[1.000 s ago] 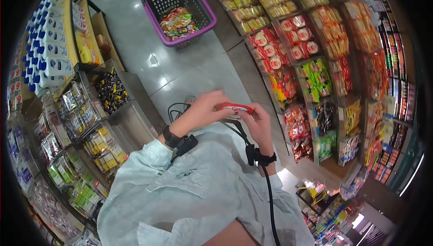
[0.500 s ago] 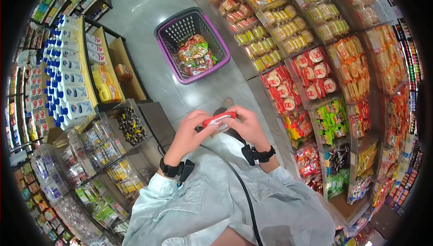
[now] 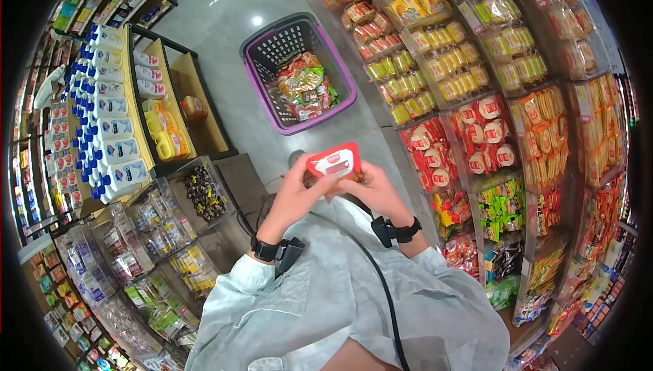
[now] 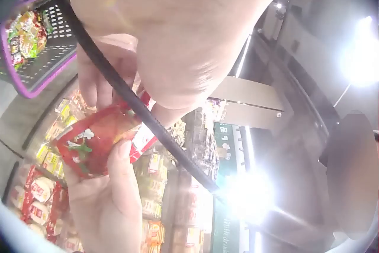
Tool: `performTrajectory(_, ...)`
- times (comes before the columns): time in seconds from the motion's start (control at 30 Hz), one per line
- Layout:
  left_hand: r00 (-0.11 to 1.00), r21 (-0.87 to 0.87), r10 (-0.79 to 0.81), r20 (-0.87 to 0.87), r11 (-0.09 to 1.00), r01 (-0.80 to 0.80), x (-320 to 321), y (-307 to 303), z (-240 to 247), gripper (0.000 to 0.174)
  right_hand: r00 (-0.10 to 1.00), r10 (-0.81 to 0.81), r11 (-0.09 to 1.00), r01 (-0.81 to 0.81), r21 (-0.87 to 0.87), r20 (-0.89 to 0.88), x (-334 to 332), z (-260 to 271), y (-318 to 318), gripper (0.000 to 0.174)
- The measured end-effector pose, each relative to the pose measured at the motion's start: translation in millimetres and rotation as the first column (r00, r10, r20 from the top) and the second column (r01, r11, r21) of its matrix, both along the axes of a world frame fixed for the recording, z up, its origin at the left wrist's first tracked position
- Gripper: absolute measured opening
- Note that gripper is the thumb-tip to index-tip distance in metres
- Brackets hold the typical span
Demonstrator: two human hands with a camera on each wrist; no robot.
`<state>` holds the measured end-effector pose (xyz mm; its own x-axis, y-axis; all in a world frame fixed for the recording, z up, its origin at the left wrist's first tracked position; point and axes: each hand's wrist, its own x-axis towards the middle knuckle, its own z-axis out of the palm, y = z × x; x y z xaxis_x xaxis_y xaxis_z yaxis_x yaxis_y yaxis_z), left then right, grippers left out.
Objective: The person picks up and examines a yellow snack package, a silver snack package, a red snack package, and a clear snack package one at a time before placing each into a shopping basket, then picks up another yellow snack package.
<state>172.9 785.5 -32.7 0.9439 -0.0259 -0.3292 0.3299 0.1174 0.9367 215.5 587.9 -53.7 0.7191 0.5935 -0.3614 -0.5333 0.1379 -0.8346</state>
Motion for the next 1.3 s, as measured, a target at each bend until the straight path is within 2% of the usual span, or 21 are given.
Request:
performTrajectory(0.03, 0.995, -0.027, -0.049, -0.089, 0.999, 0.047, 5.4, 4.1, 7.7, 0.039, 0.998, -0.028, 0.999, 0.030, 0.036, -0.052, 2.2, 4.6, 2.8, 0.038)
performTrajectory(0.17, 0.994, 0.021, -0.109, -0.027, 0.994, 0.110, 18.5, 19.4, -14.4, 0.048, 0.995, -0.096, 0.993, 0.095, -0.073, -0.005, -1.0, 0.4, 14.2, 0.039)
performTrajectory(0.27, 0.968, 0.005, -0.249, 0.035, 0.969, 0.249, 35.4, 42.6, -30.4, 0.045, 0.984, -0.174, 0.978, 0.177, -0.109, 0.033, -7.7, -10.9, 26.1, 0.041)
performTrajectory(0.3, 0.955, -0.035, -0.295, 0.037, 0.954, 0.296, 43.5, 51.0, -25.7, 0.042, 0.980, -0.195, 0.970, 0.200, -0.136, 0.050, -8.8, -7.9, 33.4, 0.041)
performTrajectory(0.43, 0.892, -0.096, -0.453, -0.003, 0.888, 0.450, 74.1, 98.2, -8.5, 0.047, 0.954, -0.275, 0.936, 0.293, -0.194, 0.117, -5.2, 14.7, 81.2, 0.041)
performTrajectory(0.53, 0.869, -0.128, -0.476, 0.133, 0.862, 0.491, 89.8, 145.6, -9.7, 0.049, 0.941, -0.233, 0.911, 0.300, -0.284, 0.247, 6.6, 23.3, 121.6, 0.040)
performTrajectory(0.57, 0.863, -0.128, -0.493, 0.114, 0.854, 0.505, 93.6, 161.0, -16.6, 0.049, 0.935, -0.222, 0.904, 0.304, -0.302, 0.277, 12.8, 26.8, 135.3, 0.036)
performTrajectory(0.67, 0.834, -0.383, -0.547, -0.072, 0.787, 0.483, 96.9, 197.6, -32.5, 0.048, 0.915, -0.232, 0.843, 0.358, -0.401, 0.330, 29.5, 42.4, 169.5, 0.035)
performTrajectory(0.7, 0.804, -0.351, -0.593, 0.034, 0.746, 0.566, 98.1, 204.4, -37.2, 0.045, 0.912, -0.277, 0.846, 0.380, -0.374, 0.301, 31.3, 45.6, 178.7, 0.035)
performTrajectory(0.8, 0.760, -0.400, -0.644, 0.094, 0.674, 0.621, 98.8, 215.4, -39.3, 0.040, 0.872, -0.323, 0.819, 0.452, -0.353, 0.367, 33.5, 35.6, 205.3, 0.036)
performTrajectory(0.83, 0.772, -0.338, -0.634, 0.032, 0.720, 0.606, 101.0, 218.6, -34.2, 0.036, 0.905, -0.349, 0.825, 0.420, -0.379, 0.244, 33.3, 36.2, 211.8, 0.043)
performTrajectory(0.93, 0.785, -0.399, -0.599, -0.157, 0.766, 0.504, 109.2, 229.8, -37.4, 0.040, 0.872, -0.388, 0.825, 0.473, -0.310, 0.298, 38.8, 20.9, 223.7, 0.051)
performTrajectory(0.97, 0.808, -0.384, -0.581, -0.094, 0.770, 0.509, 109.2, 232.1, -47.5, 0.044, 0.882, -0.401, 0.842, 0.461, -0.280, 0.247, 41.1, 13.3, 221.0, 0.060)
performTrajectory(1.07, 0.887, -0.482, -0.459, -0.048, 0.789, 0.382, 109.6, 243.2, -33.4, 0.050, 0.853, -0.463, 0.833, 0.512, -0.212, 0.239, 46.1, 30.6, 231.9, 0.065)
performTrajectory(1.1, 0.872, -0.434, -0.489, -0.017, 0.789, 0.434, 114.0, 247.7, -29.8, 0.054, 0.852, -0.457, 0.831, 0.511, -0.221, 0.254, 47.0, 30.2, 230.8, 0.070)
performTrajectory(1.2, 0.849, -0.370, -0.528, -0.010, 0.791, 0.488, 119.2, 250.0, -38.5, 0.054, 0.833, -0.489, 0.795, 0.548, -0.259, 0.260, 40.9, 33.8, 229.3, 0.066)
performTrajectory(1.3, 0.797, -0.363, -0.603, -0.019, 0.747, 0.557, 120.2, 241.5, -45.8, 0.047, 0.849, -0.464, 0.784, 0.527, -0.328, 0.254, 21.9, 27.6, 211.5, 0.061)
